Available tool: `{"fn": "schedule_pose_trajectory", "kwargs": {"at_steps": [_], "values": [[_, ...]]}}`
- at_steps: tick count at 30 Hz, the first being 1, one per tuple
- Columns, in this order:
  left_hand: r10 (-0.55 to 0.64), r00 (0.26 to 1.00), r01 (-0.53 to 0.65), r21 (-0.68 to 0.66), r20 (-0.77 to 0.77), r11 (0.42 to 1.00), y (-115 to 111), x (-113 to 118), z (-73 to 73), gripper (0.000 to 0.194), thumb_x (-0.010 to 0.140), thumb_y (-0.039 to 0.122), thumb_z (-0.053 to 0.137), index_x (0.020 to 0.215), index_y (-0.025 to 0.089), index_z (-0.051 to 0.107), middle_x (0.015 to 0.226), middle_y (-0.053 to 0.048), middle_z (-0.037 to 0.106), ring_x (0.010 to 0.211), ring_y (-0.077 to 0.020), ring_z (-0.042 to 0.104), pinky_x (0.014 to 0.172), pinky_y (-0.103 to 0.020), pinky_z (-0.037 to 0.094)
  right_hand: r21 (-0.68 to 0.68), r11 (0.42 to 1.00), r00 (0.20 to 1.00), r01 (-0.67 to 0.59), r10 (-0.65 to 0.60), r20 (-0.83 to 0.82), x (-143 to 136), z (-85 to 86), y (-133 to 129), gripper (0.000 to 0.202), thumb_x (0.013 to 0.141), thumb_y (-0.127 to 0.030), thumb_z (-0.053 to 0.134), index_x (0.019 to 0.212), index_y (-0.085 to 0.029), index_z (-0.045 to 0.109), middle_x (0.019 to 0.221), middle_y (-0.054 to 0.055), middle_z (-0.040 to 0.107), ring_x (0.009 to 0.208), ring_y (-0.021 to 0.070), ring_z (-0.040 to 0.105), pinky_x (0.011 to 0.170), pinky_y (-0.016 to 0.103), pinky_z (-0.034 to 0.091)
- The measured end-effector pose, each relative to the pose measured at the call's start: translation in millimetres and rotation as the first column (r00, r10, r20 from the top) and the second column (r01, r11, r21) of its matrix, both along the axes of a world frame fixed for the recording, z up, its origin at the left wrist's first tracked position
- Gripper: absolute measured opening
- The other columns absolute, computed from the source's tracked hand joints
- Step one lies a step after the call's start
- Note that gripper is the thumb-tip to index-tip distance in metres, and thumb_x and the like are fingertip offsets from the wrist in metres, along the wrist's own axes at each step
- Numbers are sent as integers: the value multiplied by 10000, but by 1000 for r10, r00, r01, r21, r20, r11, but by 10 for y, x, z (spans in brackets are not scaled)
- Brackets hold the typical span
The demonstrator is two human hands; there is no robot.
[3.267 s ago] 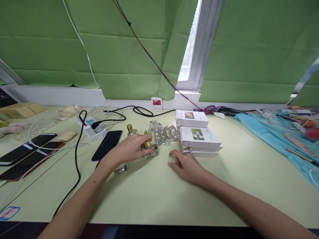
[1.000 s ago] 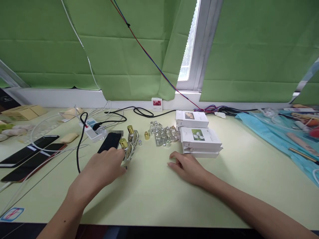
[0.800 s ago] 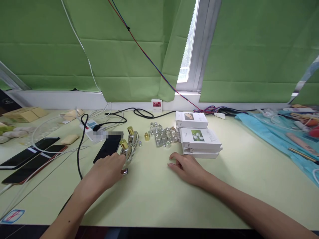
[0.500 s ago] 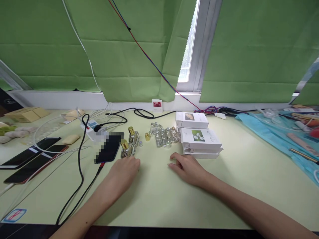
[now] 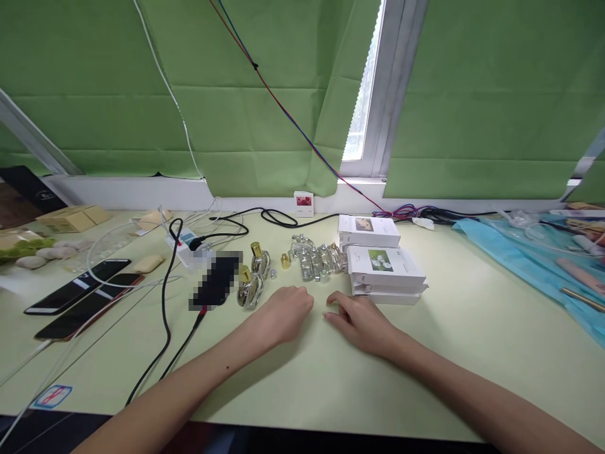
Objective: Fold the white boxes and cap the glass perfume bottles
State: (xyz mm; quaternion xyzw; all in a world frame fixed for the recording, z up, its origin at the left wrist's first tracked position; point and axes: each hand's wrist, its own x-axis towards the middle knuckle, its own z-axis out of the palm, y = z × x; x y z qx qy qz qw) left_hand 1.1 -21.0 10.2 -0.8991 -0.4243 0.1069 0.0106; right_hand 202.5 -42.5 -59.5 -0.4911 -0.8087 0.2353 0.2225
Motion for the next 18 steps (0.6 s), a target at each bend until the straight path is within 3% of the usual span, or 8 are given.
{"fn": "schedule_pose_trajectory", "kwargs": {"at_steps": [2, 5, 12, 18], "values": [[-69, 992, 70, 5, -101, 998, 35, 38, -15, 300, 743, -46, 515, 912, 111, 708, 841, -146, 726, 786, -313, 727, 644, -349, 493, -3, 1000, 1000, 3, -3, -2, 1, -6, -1, 262, 1028, -353, 528, 1235, -198, 574, 696, -17, 622, 661, 185, 582, 640, 268, 349], [-106, 994, 106, 23, -17, 994, 111, 66, -93, 311, 780, 23, 535, 1028, 127, 689, 793, -126, 720, 759, -321, 725, 615, -345, 461, -4, 1000, 1000, 8, -8, -17, 4, -14, 4, 341, 1021, -333, 527, 1335, -202, 501, 724, -18, 636, 669, 189, 591, 637, 266, 345], [-134, 980, 119, 108, 150, 987, 328, 27, -284, 172, 809, 155, 514, 900, 188, 656, 693, -76, 685, 631, -268, 654, 540, -327, 306, -18, 1000, 999, 11, -12, -48, 11, -23, 19, 378, 1007, -328, 535, 1357, -219, 442, 728, -31, 632, 642, 187, 583, 607, 259, 325], [-71, 952, 27, 150, 299, 988, 352, 27, -421, 156, 857, 220, 495, 757, 206, 614, 584, -34, 601, 513, -195, 532, 546, -332, 206, -29, 1000, 999, 10, -11, -46, 14, -52, 15, 394, 1005, -320, 534, 1370, -211, 433, 734, -26, 634, 649, 188, 579, 619, 265, 339]]}}
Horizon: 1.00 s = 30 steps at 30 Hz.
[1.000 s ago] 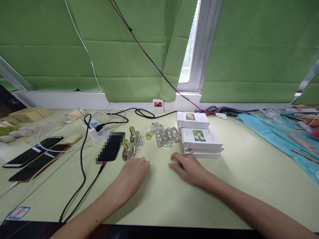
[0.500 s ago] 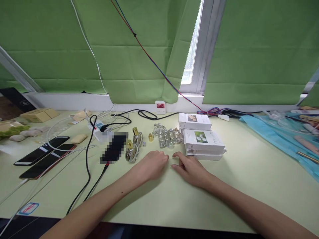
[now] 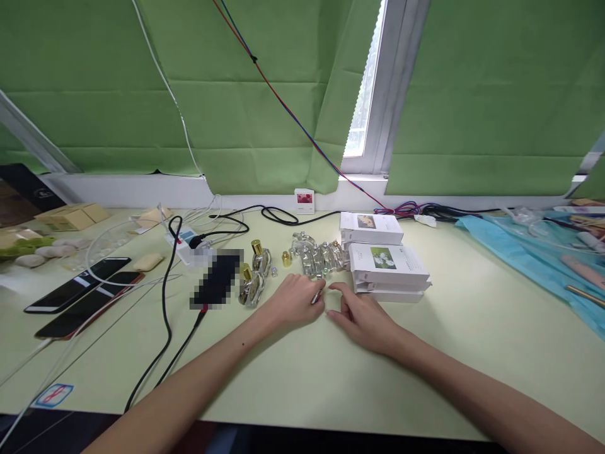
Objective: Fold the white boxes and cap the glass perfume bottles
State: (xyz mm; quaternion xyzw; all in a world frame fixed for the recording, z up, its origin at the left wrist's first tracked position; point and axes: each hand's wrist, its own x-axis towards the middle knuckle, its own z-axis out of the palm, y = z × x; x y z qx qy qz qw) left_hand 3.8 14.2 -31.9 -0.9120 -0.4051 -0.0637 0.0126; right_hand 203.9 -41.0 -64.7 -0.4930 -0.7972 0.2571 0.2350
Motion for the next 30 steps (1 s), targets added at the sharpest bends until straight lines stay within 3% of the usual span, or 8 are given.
{"fn": "schedule_pose_trajectory", "kwargs": {"at_steps": [5, 13, 23, 30], "values": [[11, 981, -1, -50, 193, 999, -10, 24, -100, 157, 864, 239, 502, 727, 209, 573, 565, 7, 551, 498, -151, 459, 544, -304, 222, 0, 1000, 1000, 1, -1, -6, -11, 11, -3, 402, 1000, -311, 540, 1375, -198, 449, 751, -19, 645, 661, 188, 590, 630, 268, 365], [6, 892, 21, -55, 453, 998, -46, 58, -222, 150, 877, 228, 518, 740, 199, 570, 574, 44, 500, 510, -112, 414, 545, -263, 278, 5, 1000, 1000, -10, 10, -23, -14, 22, -7, 408, 1000, -302, 537, 1379, -194, 434, 743, -18, 649, 654, 189, 596, 631, 266, 381], [127, 777, -60, -128, 616, 990, -109, 112, -165, 189, 974, 329, 505, 962, 193, 636, 637, 47, 543, 567, -114, 458, 586, -250, 345, -10, 1000, 997, -10, 9, -75, -13, -15, -12, 617, 991, -285, 528, 1532, -196, 245, 714, -48, 615, 639, 182, 574, 621, 266, 378], [182, 731, -96, -165, 658, 982, -105, 106, -162, 222, 998, 392, 509, 1085, 203, 585, 687, 42, 591, 581, -122, 513, 596, -249, 383, -33, 999, 997, 2, -5, -81, -12, -9, -16, 646, 989, -276, 533, 1555, -191, 234, 732, -43, 609, 660, 182, 570, 644, 280, 397]]}}
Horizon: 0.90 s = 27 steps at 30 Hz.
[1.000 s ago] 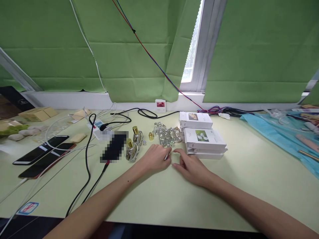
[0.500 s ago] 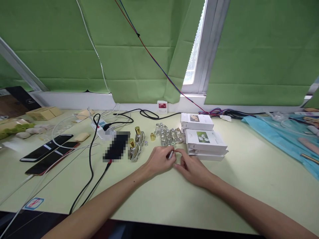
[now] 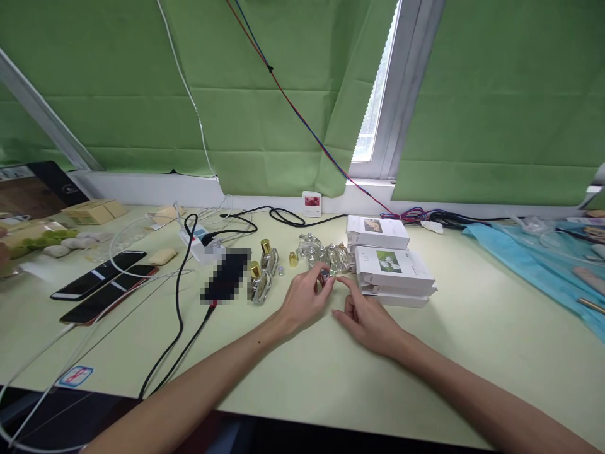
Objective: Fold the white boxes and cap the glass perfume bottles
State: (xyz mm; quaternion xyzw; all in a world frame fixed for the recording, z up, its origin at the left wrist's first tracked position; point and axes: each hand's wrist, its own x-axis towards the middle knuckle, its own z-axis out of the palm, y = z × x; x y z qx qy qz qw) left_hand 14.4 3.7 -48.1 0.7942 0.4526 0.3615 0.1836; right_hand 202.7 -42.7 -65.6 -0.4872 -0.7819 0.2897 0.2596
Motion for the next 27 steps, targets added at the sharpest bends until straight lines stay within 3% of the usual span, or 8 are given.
{"fn": "schedule_pose_trajectory", "kwargs": {"at_steps": [9, 15, 27], "values": [[2, 999, -5, -62, -44, 998, 0, 3, -16, 196, 975, 373, 507, 1090, 219, 546, 636, 52, 595, 522, -142, 516, 564, -266, 365, -5, 1000, 1000, 7, -7, -12, -10, -5, 0, 683, 991, -266, 522, 1579, -171, 188, 746, -40, 597, 672, 186, 567, 671, 297, 420], [-99, 987, 91, -65, -129, 994, -28, 12, -11, 106, 954, 306, 494, 966, 221, 556, 605, 54, 554, 502, -133, 462, 536, -263, 319, 0, 1000, 1000, 6, -6, 10, -12, -27, 21, 748, 985, -270, 529, 1606, -148, 132, 762, -21, 629, 688, 200, 585, 671, 307, 420], [-203, 969, 203, -9, -142, 979, 15, 8, -49, 122, 953, 196, 508, 882, 179, 606, 865, -44, 651, 771, -172, 581, 675, -290, 436, 6, 1000, 1000, 9, -9, 18, -11, -35, 14, 774, 984, -258, 531, 1624, -163, 106, 770, -20, 640, 703, 195, 601, 689, 311, 441]]}}
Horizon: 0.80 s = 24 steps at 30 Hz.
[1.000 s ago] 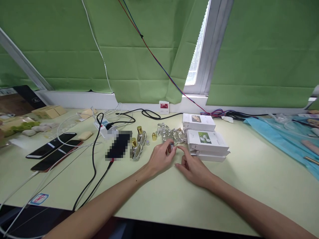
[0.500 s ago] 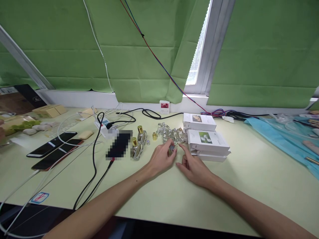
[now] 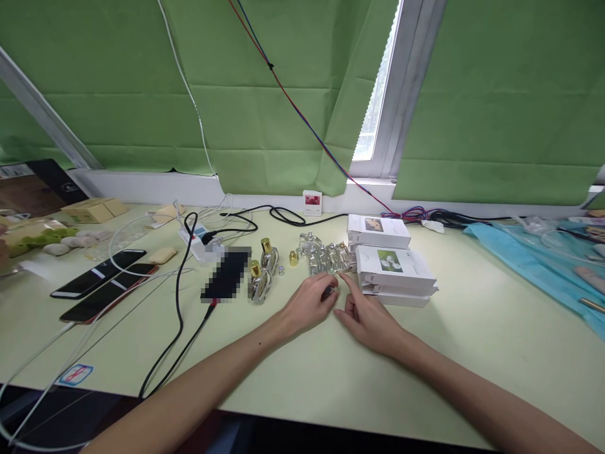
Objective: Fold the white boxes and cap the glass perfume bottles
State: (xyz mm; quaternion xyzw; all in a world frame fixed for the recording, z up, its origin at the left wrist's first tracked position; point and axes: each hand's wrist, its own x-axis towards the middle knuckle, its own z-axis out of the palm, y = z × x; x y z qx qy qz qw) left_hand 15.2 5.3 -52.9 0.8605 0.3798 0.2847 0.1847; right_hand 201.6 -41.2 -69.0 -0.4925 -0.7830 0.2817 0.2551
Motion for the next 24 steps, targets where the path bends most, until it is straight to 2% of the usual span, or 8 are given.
{"fn": "schedule_pose_trajectory", "kwargs": {"at_steps": [5, 11, 15, 20, 24], "values": [[-17, 1000, 17, -22, 20, 1000, 5, -4, -13, 131, 969, 200, 508, 1008, 182, 632, 1035, -67, 626, 842, -169, 598, 717, -287, 470, 8, 1000, 1000, -4, 4, -7, 5, -12, 7, 774, 986, -270, 525, 1625, -162, 103, 759, -22, 629, 683, 192, 584, 680, 312, 440], [-37, 998, 40, -66, 54, 997, 1, 0, -15, 134, 969, 179, 494, 1018, 188, 619, 1022, -49, 581, 804, -145, 567, 685, -266, 468, -7, 1000, 1000, -6, 6, -17, 3, 2, -3, 766, 990, -274, 514, 1623, -158, 100, 761, -21, 610, 692, 195, 578, 687, 321, 438], [-43, 996, 48, -65, 75, 997, -17, 6, -5, 174, 961, 186, 504, 1096, 198, 614, 1070, -54, 577, 787, -136, 569, 670, -263, 477, -23, 1000, 1000, 0, 0, -12, 0, 16, -10, 783, 988, -264, 518, 1625, -157, 76, 761, -25, 608, 691, 197, 576, 685, 323, 437], [-33, 995, 35, -18, 89, 999, -70, 11, 21, 262, 944, 225, 544, 1200, 201, 597, 1143, -64, 573, 656, -94, 564, 621, -268, 482, -20, 1000, 1000, 2, -3, -18, 1, 12, -15, 800, 980, -251, 527, 1623, -153, 60, 765, -27, 608, 687, 194, 571, 668, 312, 420], [56, 990, -67, 83, 128, 994, -75, 19, 23, 216, 967, 293, 557, 1157, 210, 616, 1100, -48, 596, 617, -91, 539, 612, -277, 471, -19, 1000, 1000, 0, -1, -21, -3, 15, -2, 803, 977, -239, 526, 1621, -157, 52, 745, -38, 603, 664, 187, 564, 648, 295, 402]]}}
